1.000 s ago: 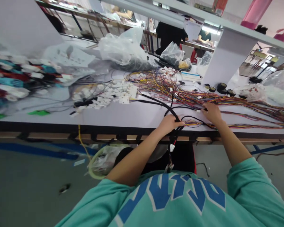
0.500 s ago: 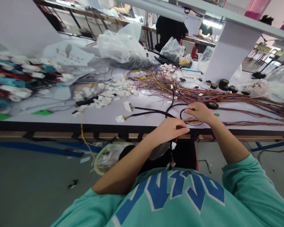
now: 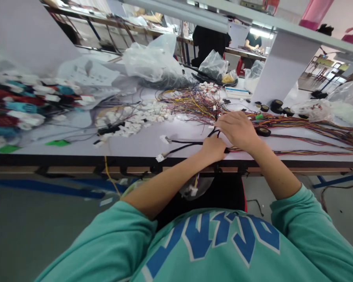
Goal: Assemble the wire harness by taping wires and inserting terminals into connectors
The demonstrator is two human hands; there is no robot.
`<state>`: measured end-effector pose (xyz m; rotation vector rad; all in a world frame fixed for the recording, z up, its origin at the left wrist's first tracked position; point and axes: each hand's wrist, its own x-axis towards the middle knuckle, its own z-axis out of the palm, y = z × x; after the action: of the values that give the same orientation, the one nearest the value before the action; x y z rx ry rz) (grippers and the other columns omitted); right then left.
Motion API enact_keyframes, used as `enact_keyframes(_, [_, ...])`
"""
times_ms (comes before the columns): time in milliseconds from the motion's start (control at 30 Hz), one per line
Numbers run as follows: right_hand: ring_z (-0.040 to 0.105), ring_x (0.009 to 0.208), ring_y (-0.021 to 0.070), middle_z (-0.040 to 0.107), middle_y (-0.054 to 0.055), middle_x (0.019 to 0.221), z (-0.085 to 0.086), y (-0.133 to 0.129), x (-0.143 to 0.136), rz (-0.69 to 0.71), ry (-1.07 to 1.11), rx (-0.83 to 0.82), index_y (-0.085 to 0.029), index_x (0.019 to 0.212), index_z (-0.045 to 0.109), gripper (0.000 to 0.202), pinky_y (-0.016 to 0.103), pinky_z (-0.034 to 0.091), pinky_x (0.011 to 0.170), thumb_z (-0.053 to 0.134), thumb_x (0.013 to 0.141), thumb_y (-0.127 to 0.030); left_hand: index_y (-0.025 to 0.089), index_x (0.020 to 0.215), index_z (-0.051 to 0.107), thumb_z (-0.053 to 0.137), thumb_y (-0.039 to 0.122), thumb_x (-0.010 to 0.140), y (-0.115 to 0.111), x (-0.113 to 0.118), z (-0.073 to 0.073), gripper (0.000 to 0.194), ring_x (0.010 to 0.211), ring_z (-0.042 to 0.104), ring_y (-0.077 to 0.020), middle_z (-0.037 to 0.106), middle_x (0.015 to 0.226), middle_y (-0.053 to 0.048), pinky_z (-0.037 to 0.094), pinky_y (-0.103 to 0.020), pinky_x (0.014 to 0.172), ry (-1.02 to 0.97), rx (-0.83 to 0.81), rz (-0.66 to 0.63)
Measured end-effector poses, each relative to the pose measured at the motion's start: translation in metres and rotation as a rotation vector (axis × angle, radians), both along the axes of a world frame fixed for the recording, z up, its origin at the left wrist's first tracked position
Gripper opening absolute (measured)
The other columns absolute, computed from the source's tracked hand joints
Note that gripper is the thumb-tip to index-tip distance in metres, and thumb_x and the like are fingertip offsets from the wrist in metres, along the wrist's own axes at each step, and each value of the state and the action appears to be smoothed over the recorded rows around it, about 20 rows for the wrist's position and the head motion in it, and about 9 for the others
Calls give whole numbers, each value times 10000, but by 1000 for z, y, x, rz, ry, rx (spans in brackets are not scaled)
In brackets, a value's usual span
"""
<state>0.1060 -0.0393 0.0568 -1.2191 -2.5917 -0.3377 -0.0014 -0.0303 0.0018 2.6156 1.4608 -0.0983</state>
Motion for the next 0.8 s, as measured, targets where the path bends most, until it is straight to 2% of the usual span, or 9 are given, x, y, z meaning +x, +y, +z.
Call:
enact_keyframes(133, [569, 889, 190, 669, 76, 920, -19, -32, 35, -63, 488, -19, -202, 927, 657, 318, 357, 396, 828, 371, 887, -336, 211, 908, 676, 569, 374, 697, 21, -6, 20, 288, 928, 591, -255, 681, 927, -81, 430, -271, 712, 11, -101, 3])
enact_keyframes(200, [594, 777, 179, 680, 60, 837, -37, -51, 54, -149, 731, -211, -209, 868, 663, 290, 338, 447, 745, 464, 835, -418, 220, 869, 677, 569, 398, 689, 30, -9, 31, 275, 833, 612, -221, 684, 856, -50, 403, -239, 634, -13, -111, -10])
enact_keyframes(267, [595, 662, 162, 674, 46, 728, -60, -64, 70, -233, 908, -529, -192, 812, 661, 317, 314, 472, 649, 523, 784, -476, 214, 837, 678, 572, 405, 693, 35, -12, 42, 262, 792, 610, -202, 680, 828, -35, 373, -228, 594, -37, -81, -37])
enact_keyframes(333, [609, 655, 162, 682, 64, 751, -82, -67, 79, -316, 1083, -730, -170, 874, 648, 391, 322, 490, 643, 531, 757, -524, 205, 848, 677, 573, 414, 704, 37, -14, 53, 274, 799, 605, -200, 677, 857, -35, 356, -230, 588, -51, -30, -67])
enact_keyframes(433, [620, 914, 202, 626, 145, 1108, -100, -54, 82, -351, 1332, -647, -186, 1152, 529, 532, 380, 489, 771, 425, 795, -567, 216, 927, 666, 588, 431, 712, 32, -17, 65, 314, 837, 602, -203, 676, 912, -30, 358, -230, 622, -67, 17, -70])
enact_keyframes(567, [448, 1223, 189, 478, 117, 1317, -91, -26, 74, -267, 1417, -374, -272, 1351, 311, 623, 423, 431, 902, 48, 866, -563, 225, 948, 653, 567, 404, 757, 13, -21, 74, 275, 926, 591, -219, 673, 939, -31, 379, -248, 723, -28, 79, -61])
enact_keyframes(667, [447, 1220, 180, 593, 66, 1118, -83, -11, 65, -173, 1475, -254, -335, 1370, 282, 636, 430, 408, 943, 81, 842, -627, 215, 933, 644, 529, 368, 797, -3, -25, 75, 235, 942, 595, -234, 672, 948, -48, 391, -275, 747, 19, 99, -72])
enact_keyframes(733, [521, 1121, 170, 619, 19, 853, -81, -6, 57, -82, 1571, -273, -384, 1315, 371, 566, 418, 404, 962, 187, 842, -633, 213, 914, 639, 517, 355, 807, -11, -28, 73, 216, 894, 614, -237, 676, 913, -55, 401, -285, 725, 40, 71, -81])
enact_keyframes(800, [589, 949, 141, 544, -30, 644, -80, -6, 49, 62, 1770, -343, -417, 1169, 517, 399, 374, 411, 970, 335, 849, -570, 210, 892, 633, 502, 336, 814, -18, -31, 70, 198, 834, 628, -238, 677, 861, -60, 409, -292, 698, 58, 43, -100])
